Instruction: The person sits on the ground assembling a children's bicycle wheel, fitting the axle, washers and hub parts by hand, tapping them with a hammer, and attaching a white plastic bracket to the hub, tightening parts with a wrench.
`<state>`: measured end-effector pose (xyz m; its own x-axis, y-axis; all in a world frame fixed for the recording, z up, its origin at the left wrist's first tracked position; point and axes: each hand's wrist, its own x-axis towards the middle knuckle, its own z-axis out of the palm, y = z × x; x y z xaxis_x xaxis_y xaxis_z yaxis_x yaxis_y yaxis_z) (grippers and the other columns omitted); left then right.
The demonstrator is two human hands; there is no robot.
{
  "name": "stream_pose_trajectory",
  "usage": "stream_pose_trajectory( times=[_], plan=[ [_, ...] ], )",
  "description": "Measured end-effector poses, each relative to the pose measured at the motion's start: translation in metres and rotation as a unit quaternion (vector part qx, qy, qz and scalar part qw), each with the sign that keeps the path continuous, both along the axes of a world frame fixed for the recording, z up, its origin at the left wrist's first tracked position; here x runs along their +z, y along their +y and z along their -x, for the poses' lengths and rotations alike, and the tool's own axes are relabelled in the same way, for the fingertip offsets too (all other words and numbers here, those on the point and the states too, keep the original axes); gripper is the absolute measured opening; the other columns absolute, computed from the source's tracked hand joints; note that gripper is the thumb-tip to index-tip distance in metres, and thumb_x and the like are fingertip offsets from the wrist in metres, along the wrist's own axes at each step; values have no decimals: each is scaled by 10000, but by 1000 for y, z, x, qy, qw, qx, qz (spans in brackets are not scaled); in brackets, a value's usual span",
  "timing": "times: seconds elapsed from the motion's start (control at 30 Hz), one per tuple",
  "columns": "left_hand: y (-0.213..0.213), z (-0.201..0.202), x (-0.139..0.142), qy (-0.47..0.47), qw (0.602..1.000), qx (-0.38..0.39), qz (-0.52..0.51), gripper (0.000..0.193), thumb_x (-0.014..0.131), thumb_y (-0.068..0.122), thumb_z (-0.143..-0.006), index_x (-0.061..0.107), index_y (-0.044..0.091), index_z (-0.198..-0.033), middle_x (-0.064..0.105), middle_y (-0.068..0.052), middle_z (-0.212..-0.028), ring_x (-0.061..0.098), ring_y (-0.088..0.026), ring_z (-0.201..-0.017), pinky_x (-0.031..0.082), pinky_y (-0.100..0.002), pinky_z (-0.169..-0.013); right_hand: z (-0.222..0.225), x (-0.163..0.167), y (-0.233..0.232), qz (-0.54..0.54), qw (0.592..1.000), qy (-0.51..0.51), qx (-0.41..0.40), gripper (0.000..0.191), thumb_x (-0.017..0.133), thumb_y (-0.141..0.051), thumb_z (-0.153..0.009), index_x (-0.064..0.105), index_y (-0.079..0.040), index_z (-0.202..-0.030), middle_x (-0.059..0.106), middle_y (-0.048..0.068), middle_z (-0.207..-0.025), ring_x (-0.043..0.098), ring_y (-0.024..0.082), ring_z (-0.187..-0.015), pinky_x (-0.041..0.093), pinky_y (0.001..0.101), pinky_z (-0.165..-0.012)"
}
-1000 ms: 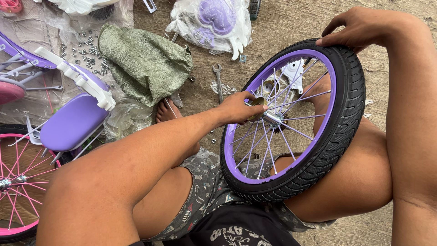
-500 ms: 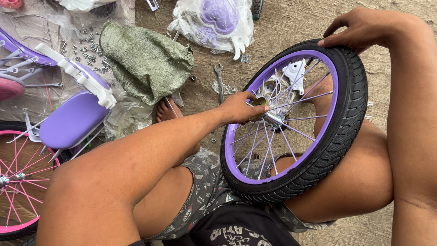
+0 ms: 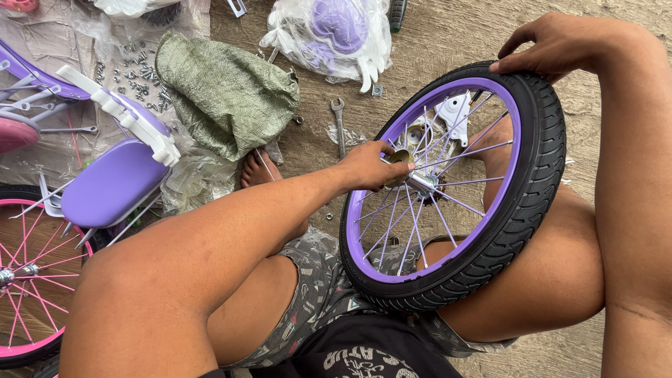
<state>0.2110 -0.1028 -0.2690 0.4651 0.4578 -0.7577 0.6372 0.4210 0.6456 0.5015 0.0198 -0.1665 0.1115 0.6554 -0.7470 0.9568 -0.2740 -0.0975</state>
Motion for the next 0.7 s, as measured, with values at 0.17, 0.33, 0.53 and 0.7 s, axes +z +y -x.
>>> stream_pose_trajectory(
  times=[0.17, 0.33, 0.53, 0.7],
  plan=[
    [-1, 0, -3, -4, 1000, 4, 0, 779, 759, 580, -787, 628, 11, -1303, 758, -152, -1037, 758, -168, -697, 622, -320, -635, -2, -2, 1, 3, 1000, 8, 3, 636, 758, -463, -909, 678, -36, -1375, 731, 353, -1124, 755, 452, -983, 613, 535, -908],
    [0, 2, -10, -17, 996, -33, -77, 726, 853, 467, -789, 604, 61, -1337, 660, -165, -1278, 679, -231, -1076, 547, -362, -930, -5, -5, 3, 10, 1000, 21, -3, 649, 760, -472, -888, 682, -39, -1366, 739, 324, -1138, 767, 430, -971, 625, 512, -894],
    [4, 4, -17, -102, 993, -27, -45, 807, 868, 242, -674, 521, 86, -1387, 669, -152, -1268, 686, -269, -1149, 554, -368, -978, -6, -2, 8, 28, 1000, 11, 2, 623, 755, -483, -889, 699, -68, -1351, 738, 281, -1191, 770, 421, -985, 622, 516, -907],
    [3, 0, -16, -90, 995, -18, -37, 788, 823, 404, -767, 493, 73, -1401, 618, -170, -1302, 636, -276, -1180, 522, -383, -994, -4, 1, 9, 27, 1000, 14, -1, 646, 761, -496, -887, 682, -75, -1370, 733, 284, -1208, 757, 410, -1011, 606, 507, -916]
  ],
)
